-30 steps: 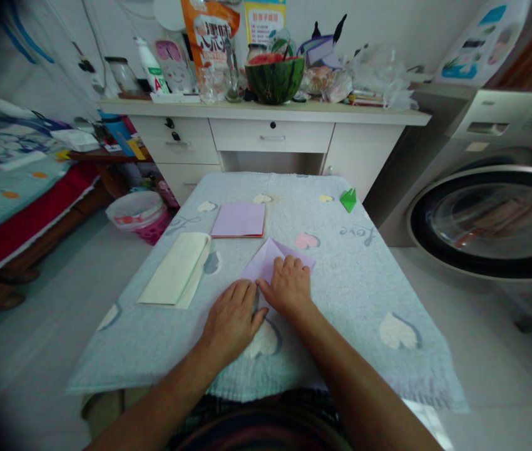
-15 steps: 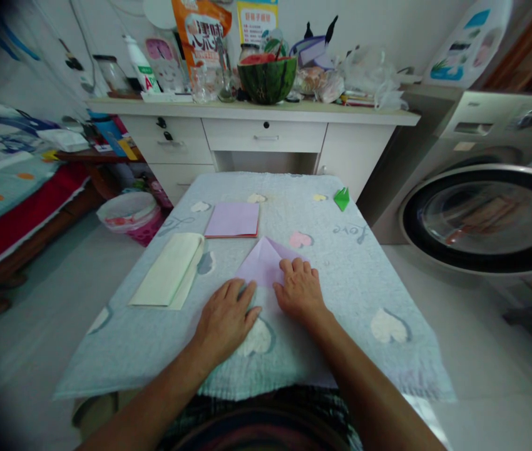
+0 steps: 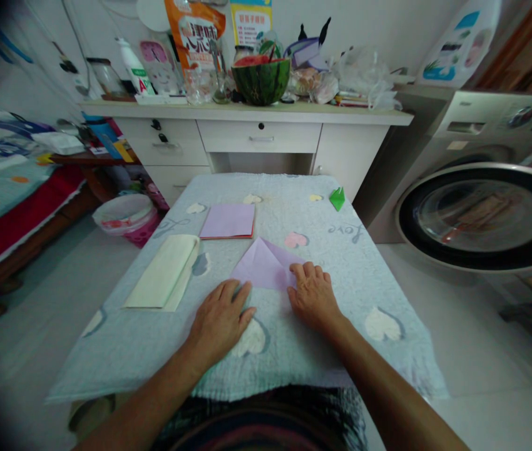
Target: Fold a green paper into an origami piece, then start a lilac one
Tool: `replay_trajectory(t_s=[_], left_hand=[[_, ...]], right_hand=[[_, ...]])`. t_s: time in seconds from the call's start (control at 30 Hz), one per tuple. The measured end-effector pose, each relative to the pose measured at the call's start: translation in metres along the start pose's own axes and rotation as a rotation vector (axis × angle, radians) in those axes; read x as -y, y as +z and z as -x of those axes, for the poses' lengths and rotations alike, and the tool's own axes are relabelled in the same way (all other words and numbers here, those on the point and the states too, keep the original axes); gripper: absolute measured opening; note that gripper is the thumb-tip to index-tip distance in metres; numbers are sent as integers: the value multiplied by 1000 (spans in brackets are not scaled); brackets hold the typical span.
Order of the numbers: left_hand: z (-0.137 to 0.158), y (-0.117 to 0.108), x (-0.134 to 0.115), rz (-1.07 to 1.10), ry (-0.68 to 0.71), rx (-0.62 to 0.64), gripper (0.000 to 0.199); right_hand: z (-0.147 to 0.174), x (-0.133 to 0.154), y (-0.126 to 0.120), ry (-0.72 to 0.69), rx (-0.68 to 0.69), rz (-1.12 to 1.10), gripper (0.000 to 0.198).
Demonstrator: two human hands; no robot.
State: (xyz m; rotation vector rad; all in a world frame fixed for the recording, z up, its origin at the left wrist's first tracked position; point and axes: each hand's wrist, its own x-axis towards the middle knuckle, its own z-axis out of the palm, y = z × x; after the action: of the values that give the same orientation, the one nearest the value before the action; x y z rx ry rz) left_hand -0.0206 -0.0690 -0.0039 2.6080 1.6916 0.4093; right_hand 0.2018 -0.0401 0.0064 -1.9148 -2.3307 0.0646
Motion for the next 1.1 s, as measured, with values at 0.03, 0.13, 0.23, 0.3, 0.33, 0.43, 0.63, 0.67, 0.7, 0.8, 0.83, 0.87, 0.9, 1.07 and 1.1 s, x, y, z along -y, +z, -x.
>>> replay_trajectory(t_s=[0.03, 0.13, 0.23, 0.3, 0.33, 0.43, 0.63, 0.67, 0.7, 0.8, 0.83, 0.87, 0.9, 1.07, 1.1], left_hand=[[0, 1, 0, 0, 2, -8, 45], [1, 4, 1, -8, 10, -29, 45], [1, 5, 0, -34, 12, -25, 47], [0, 5, -1, -48, 11, -8, 47], [0, 5, -2, -53, 10, -1, 47], [-1, 3, -3, -59, 1, 4, 47], [-5, -7, -1, 37, -34, 34, 42], [-6, -10, 0, 60, -36, 42, 40], [-8, -12, 1, 81, -37, 49, 38], [-15, -18, 3, 122, -29, 65, 28], [-18, -19, 3, 130, -24, 66, 25], [-21, -19, 3, 138, -17, 62, 23], [-25, -19, 2, 148, -10, 58, 24], [-53, -11, -8, 280, 11, 99, 49], [-58, -9, -11, 305, 11, 118, 53]], right_hand=[[0, -3, 0, -16, 13, -11, 33], [-2, -15, -2, -76, 66, -79, 30], [-8, -32, -10, -168, 133, -250, 31], [-16, -43, -19, -194, 206, -410, 27], [-20, -46, -23, -169, 253, -493, 20], [-37, -50, -34, -42, 270, -602, 9], [-66, -33, -31, 75, -1, -447, 14], [-68, -30, -28, 93, 3, -452, 17], [-70, -28, -24, 105, 13, -472, 20], [-71, -27, -11, 71, 16, -557, 27], [-71, -28, -6, 49, -2, -570, 28], [-71, -29, -1, 25, -20, -577, 28], [-71, -31, 4, 10, -40, -587, 27], [-69, -36, 17, -4, -102, -682, 25], [-69, -36, 17, -7, -110, -693, 24]])
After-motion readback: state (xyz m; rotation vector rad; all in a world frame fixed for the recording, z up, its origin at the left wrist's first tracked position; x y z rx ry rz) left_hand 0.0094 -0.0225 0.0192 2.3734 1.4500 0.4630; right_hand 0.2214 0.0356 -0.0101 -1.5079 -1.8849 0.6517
